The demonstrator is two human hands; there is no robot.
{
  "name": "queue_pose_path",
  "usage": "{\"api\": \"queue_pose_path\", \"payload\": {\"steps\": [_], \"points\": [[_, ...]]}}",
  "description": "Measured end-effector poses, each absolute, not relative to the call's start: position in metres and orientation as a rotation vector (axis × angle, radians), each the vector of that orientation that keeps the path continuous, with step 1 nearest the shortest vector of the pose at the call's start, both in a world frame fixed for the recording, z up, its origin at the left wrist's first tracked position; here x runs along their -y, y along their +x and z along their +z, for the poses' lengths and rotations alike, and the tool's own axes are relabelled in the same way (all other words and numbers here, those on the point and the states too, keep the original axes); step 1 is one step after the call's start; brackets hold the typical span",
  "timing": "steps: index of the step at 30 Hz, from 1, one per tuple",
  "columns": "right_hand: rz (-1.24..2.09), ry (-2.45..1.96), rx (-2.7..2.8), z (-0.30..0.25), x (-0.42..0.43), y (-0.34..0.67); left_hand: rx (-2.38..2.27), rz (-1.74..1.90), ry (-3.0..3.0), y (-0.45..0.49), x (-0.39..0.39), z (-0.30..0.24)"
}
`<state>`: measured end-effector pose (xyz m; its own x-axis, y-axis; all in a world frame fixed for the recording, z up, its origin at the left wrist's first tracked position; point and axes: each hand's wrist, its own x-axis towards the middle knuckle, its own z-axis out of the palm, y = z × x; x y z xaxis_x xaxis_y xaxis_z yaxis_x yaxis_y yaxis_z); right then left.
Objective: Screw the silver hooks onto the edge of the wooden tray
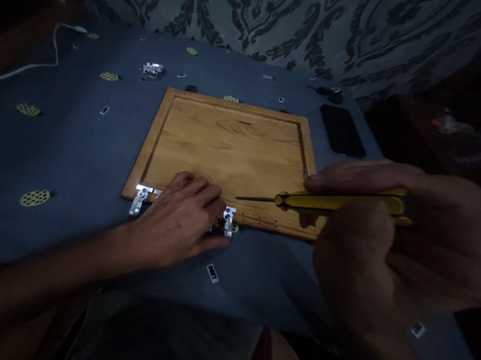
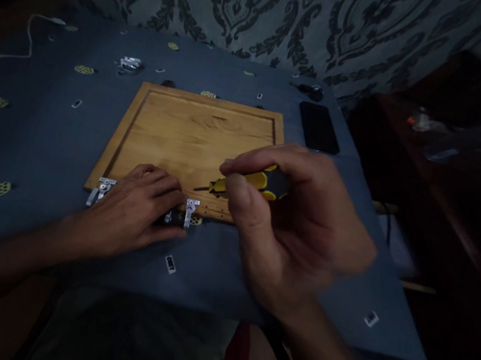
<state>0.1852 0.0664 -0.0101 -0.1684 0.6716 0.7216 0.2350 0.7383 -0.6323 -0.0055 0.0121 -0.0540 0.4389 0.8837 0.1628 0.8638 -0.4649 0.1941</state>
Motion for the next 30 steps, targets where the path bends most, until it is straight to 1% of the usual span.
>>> {"api": "queue_pose_path", "payload": {"steps": [9, 18, 24, 27, 30], "points": [[0.503, -0.674, 1.789, -0.030, -0.071, 0.184, -1.600, 0.311, 2.597, -0.004, -0.013, -0.053], [0.567, -0.699, 1.779, -0.031, -0.071, 0.183, -1.593, 0.253, 2.559, -0.004, -0.014, -0.049], [0.605, -0.577, 1.930, -0.024, -0.074, 0.180, -1.604, 0.260, 2.530, -0.003, -0.013, -0.049], [0.586, -0.588, 1.793, -0.023, -0.074, 0.178, -1.603, 0.277, 2.530, -0.005, -0.012, -0.048], [0.546, -0.655, 1.510, -0.022, -0.073, 0.180, -1.643, 0.401, 2.544, -0.013, -0.011, -0.042]]}}
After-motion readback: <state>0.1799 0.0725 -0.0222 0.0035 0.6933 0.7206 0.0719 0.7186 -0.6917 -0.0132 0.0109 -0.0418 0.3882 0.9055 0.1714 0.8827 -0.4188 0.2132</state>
